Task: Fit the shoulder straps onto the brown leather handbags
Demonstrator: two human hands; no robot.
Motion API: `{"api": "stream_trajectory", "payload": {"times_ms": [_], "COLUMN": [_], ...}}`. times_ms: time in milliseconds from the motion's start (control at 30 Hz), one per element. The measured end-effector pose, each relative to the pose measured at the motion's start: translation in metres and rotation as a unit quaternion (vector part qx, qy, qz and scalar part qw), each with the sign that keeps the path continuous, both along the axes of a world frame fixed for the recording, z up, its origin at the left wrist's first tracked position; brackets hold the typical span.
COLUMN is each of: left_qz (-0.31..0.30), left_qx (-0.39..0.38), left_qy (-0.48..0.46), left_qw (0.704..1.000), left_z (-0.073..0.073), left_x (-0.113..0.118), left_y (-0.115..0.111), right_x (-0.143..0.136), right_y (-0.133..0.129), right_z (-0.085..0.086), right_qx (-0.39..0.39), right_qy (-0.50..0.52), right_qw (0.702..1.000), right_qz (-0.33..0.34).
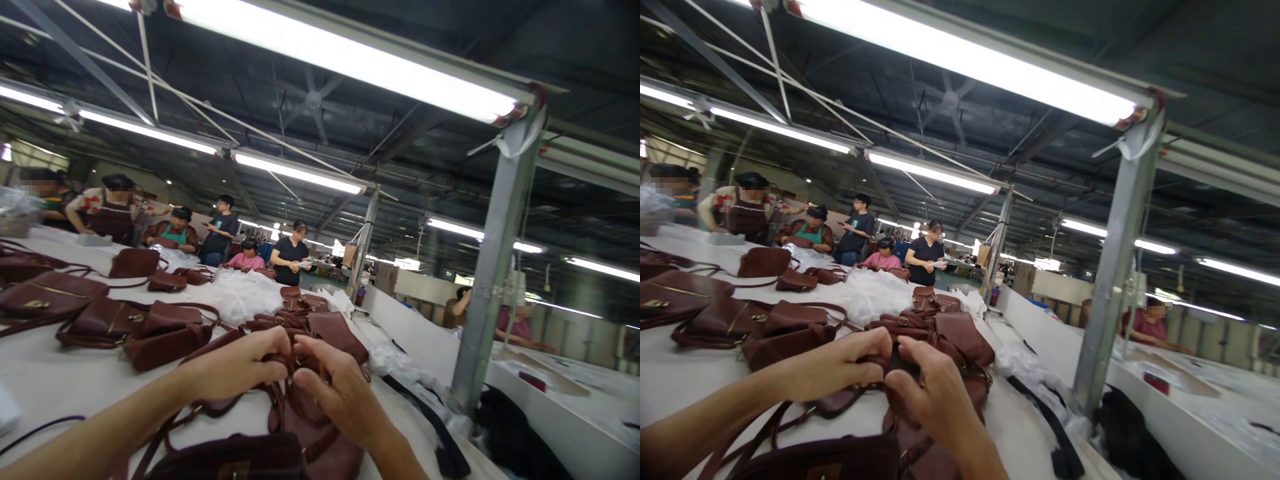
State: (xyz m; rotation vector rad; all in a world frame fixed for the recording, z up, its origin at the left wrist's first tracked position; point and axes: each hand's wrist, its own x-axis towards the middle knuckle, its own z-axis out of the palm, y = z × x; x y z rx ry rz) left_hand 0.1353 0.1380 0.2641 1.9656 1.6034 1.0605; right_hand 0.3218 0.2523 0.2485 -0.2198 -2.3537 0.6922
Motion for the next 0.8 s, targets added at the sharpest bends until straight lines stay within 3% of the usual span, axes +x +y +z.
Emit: {"api": "stream_trajectory", "payload": {"times_ms": [100,167,367,533,667,800], "left_qz": [0.010,0.021,0.033,0.048,0.080,0.102], "left_qx": [0.070,0.078,0.041,-0.001,-0.006,-0.034], "left_qy": [0.046,0.072,0.133,0.064,0.042,0.001], "left_qw": [0.996,0.994,0.990,0.997,0.996,0.994], "left_z": [0.018,0.025,0.029,0.010,-0.013,-0.044], "left_x": [0.009,0.009,0.004,-0.010,-0.034,-0.060], "left_y": [0.000,-0.001,-0.010,-0.010,-0.019,-0.043], "right_x": [-0.018,-0.022,-0.006,0.016,0.036,0.051], "right_y": [-0.004,0.000,0.013,0.030,0.051,0.066], "right_z": [0.005,0.006,0.017,0.018,0.002,-0.015], "right_qx": [-0.115,-0.141,-0.006,-0.024,-0.065,-0.095], "right_qy": [-0.071,-0.084,-0.096,-0.100,-0.077,-0.059], "right_qw": [0.985,0.978,0.992,0.994,0.995,0.992], "right_qz": [0.107,0.133,0.078,0.037,-0.016,-0.055]}}
